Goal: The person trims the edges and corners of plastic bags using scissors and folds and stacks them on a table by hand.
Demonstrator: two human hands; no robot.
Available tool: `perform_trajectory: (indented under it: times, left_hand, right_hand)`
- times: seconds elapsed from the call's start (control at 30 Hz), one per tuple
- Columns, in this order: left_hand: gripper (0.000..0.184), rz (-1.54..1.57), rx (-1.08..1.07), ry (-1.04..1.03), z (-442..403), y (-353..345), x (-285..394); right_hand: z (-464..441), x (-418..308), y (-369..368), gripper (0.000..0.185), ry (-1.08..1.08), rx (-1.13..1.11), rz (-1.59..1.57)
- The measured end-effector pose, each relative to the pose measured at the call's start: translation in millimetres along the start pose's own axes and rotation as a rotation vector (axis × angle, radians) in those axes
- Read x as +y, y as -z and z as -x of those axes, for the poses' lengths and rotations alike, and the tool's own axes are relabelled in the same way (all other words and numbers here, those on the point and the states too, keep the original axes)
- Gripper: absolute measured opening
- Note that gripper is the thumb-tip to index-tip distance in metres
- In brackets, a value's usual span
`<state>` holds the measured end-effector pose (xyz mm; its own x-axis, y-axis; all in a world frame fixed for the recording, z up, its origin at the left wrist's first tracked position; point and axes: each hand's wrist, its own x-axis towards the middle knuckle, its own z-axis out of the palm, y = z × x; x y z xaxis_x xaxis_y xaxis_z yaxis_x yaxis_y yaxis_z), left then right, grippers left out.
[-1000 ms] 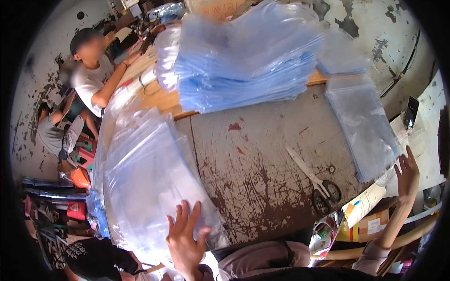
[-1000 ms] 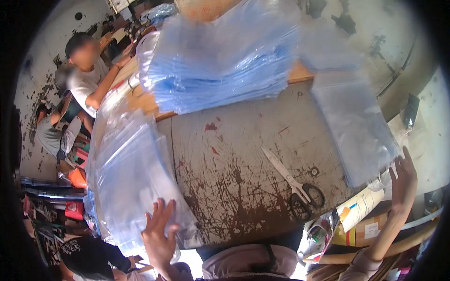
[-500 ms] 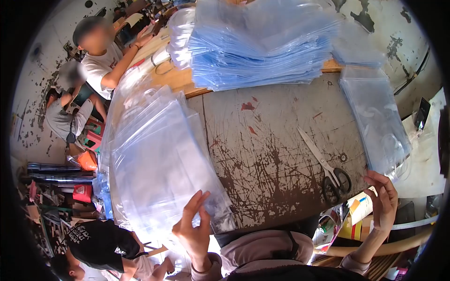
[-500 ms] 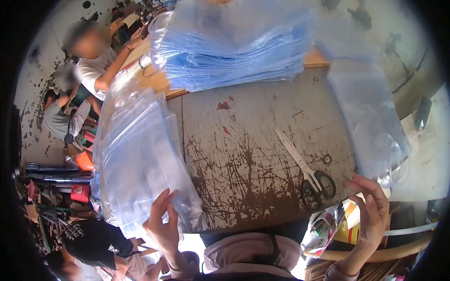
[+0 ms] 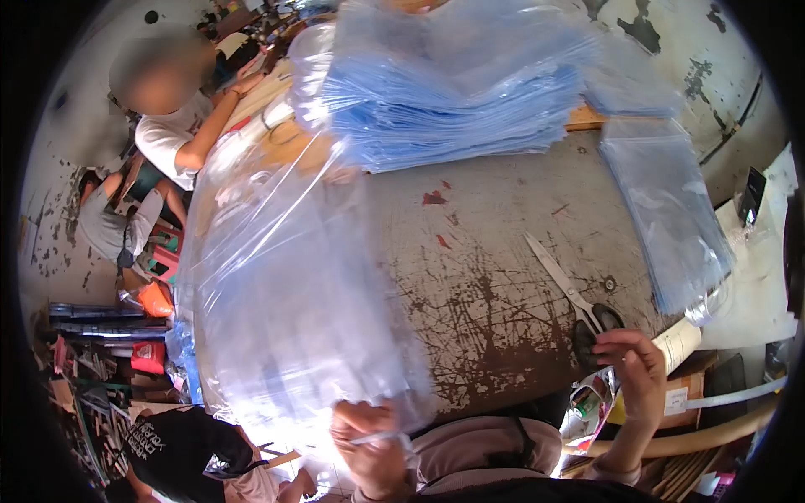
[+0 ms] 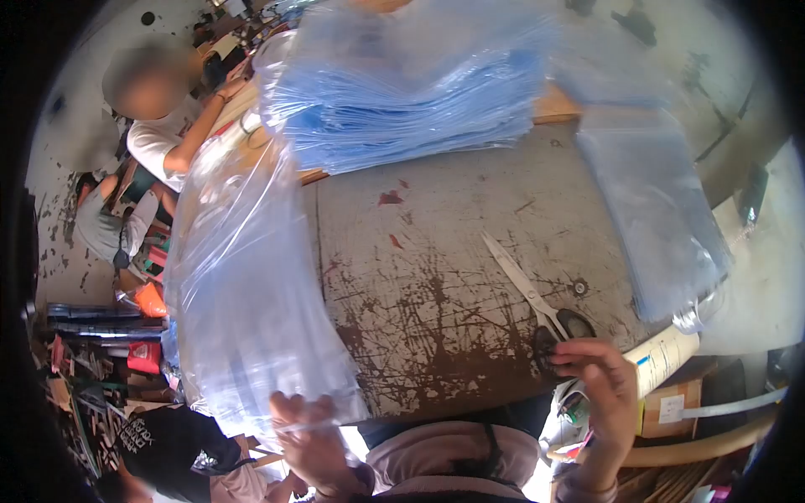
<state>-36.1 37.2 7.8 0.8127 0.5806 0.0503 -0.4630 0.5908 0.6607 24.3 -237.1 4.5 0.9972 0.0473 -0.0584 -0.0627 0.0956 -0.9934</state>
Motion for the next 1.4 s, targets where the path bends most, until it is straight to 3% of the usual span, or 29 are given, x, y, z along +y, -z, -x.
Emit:
perform_trajectory:
  times: [0.13, 0.2, 0.33, 0.47, 0.53, 0.63, 0.93, 1.03, 1.3, 1.4]
  left_hand:
    - [0.019, 0.098, -0.209, 0.209, 19.6, -6.4, -39.5]
    - [0.021, -0.155, -0.510, 0.217, 23.6, 0.6, -56.6]
    - [0.021, -0.248, -0.647, 0.248, 33.5, -4.5, -75.0]
    - [0.022, -0.252, -0.575, 0.259, 37.1, -8.6, -77.9]
    - [0.018, -0.304, -0.392, 0.277, 40.4, -13.3, -77.3]
    - [0.018, -0.238, -0.319, 0.244, 41.9, -12.9, -80.0]
    - [0.017, -0.028, -0.276, 0.073, 45.1, -7.2, -89.3]
    - [0.025, -0.191, -0.153, 0.067, 46.8, -15.8, -88.6]
    - [0.031, -0.181, -0.153, 0.053, 47.6, -12.8, -92.0]
    - [0.031, -0.169, -0.169, 0.043, 47.3, -12.9, -92.5]
  right_hand:
    - [0.3, -4.4, -36.4, 0.042, 0.059, -0.123, -0.067]
    - [2.5, -3.6, -51.0, 0.043, -0.056, -0.168, -0.183]
    - [4.5, 12.1, -49.1, 0.041, -0.100, -0.179, -0.053]
    - [0.4, 10.1, -45.4, 0.040, -0.141, -0.182, -0.049]
    - [-0.7, 9.7, -44.8, 0.039, -0.149, -0.177, -0.067]
    - [-3.1, 6.8, -44.6, 0.038, -0.148, -0.187, -0.062]
    - [-3.4, 17.6, -43.0, 0.037, -0.133, -0.157, -0.140]
    - [-3.2, 17.6, -45.6, 0.041, -0.148, -0.085, -0.176]
    - [-4.0, 15.4, -47.9, 0.058, -0.146, -0.043, -0.177]
    - [-3.4, 16.5, -48.4, 0.056, -0.148, -0.018, -0.199]
